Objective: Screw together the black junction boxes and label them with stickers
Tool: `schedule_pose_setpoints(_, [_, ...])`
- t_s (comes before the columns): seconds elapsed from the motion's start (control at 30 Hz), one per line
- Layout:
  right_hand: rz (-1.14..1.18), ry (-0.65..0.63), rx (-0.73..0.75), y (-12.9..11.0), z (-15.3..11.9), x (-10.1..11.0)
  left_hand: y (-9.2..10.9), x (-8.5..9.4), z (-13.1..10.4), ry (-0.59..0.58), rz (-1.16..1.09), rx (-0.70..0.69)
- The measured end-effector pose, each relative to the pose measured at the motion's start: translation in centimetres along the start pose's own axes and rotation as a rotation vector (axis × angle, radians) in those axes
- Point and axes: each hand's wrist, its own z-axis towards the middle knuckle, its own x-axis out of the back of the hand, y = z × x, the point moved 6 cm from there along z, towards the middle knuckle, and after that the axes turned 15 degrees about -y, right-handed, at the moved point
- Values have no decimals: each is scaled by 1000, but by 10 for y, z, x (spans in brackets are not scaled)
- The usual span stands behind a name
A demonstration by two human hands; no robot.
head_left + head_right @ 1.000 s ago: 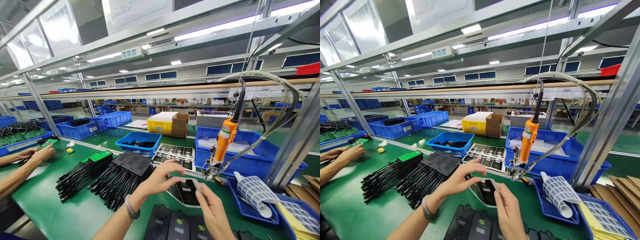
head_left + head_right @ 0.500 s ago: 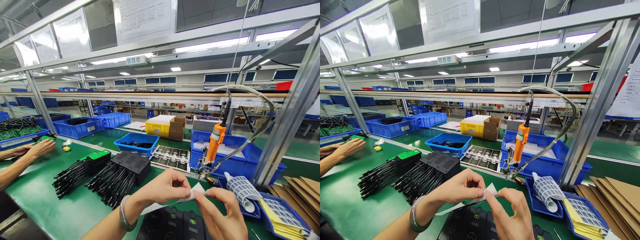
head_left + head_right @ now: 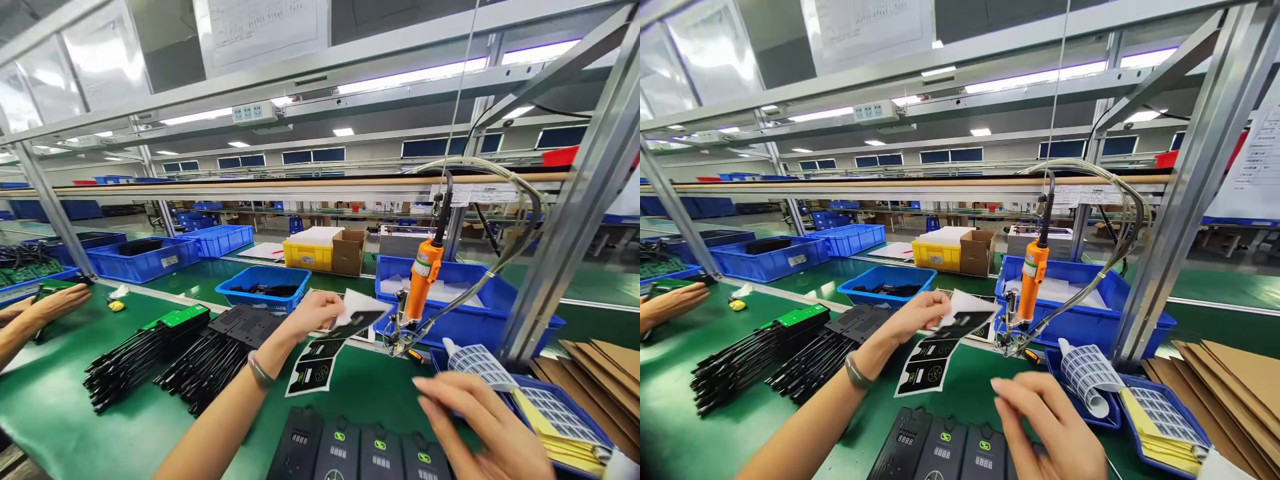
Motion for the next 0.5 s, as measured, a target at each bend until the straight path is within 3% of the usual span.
schedule_pose_setpoints(0.1, [20,-48,-31,-1,29,-16,-1,-45,-5,-167,0,34])
schedule_pose_setpoints(0.2, [-5,-136,0,-3,35,-38,-4,-70,-15,-245,-14,57])
schedule_pose_setpoints(0.4, [-105,-109,52,-7,28,-45,-9,-78,-28,-307,-28,89])
schedule_pose_setpoints(0.5, [-41,-142,97,-15,26,-43,-14,-74,-27,-263,-21,101])
